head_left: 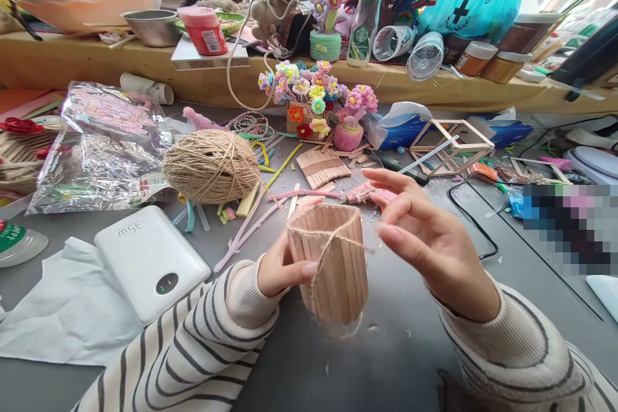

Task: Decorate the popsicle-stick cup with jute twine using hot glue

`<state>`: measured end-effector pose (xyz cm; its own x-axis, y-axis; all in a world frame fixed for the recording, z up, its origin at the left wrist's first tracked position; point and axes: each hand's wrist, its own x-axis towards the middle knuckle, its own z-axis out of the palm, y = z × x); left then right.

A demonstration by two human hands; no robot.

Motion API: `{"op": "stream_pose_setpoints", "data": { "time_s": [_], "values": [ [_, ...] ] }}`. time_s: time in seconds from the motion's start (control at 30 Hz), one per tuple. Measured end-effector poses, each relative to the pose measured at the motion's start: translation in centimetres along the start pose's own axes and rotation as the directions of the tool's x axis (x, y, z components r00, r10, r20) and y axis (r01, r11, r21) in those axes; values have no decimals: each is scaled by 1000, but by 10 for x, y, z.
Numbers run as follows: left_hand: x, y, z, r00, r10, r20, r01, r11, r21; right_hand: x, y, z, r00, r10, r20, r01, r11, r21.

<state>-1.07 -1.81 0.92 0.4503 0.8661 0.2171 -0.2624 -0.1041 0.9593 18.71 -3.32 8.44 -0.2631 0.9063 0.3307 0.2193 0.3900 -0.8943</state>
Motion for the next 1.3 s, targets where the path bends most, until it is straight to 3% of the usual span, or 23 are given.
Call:
{"op": "stream_pose_setpoints", "data": {
  "time_s": [0.17, 0.37, 0.67, 0.8, 1.0, 1.3],
  "values": [
    [-1, -2, -4, 996, 28, -88, -29, 1000, -6, 3, 3, -4, 999, -34, -13, 31, 990, -139],
    [-4, -7, -8, 989, 145, 13, -146, 978, 147, 6, -1, -7, 981, -23, 192, 69, 970, -235],
    [-9, -11, -11, 991, 112, 70, -124, 970, 210, 7, -3, -11, 948, -25, 316, 122, 948, -293],
    [-10, -12, -11, 995, 73, 72, -86, 976, 201, 7, -3, -11, 945, -29, 326, 133, 945, -299],
    [-8, -13, -11, 992, 111, 64, -122, 968, 218, 7, -1, -10, 939, -47, 340, 148, 950, -276],
    [-7, -8, -8, 997, 34, 74, -46, 986, 162, 8, 3, -7, 963, 24, 269, 46, 967, -251]
  ]
}}
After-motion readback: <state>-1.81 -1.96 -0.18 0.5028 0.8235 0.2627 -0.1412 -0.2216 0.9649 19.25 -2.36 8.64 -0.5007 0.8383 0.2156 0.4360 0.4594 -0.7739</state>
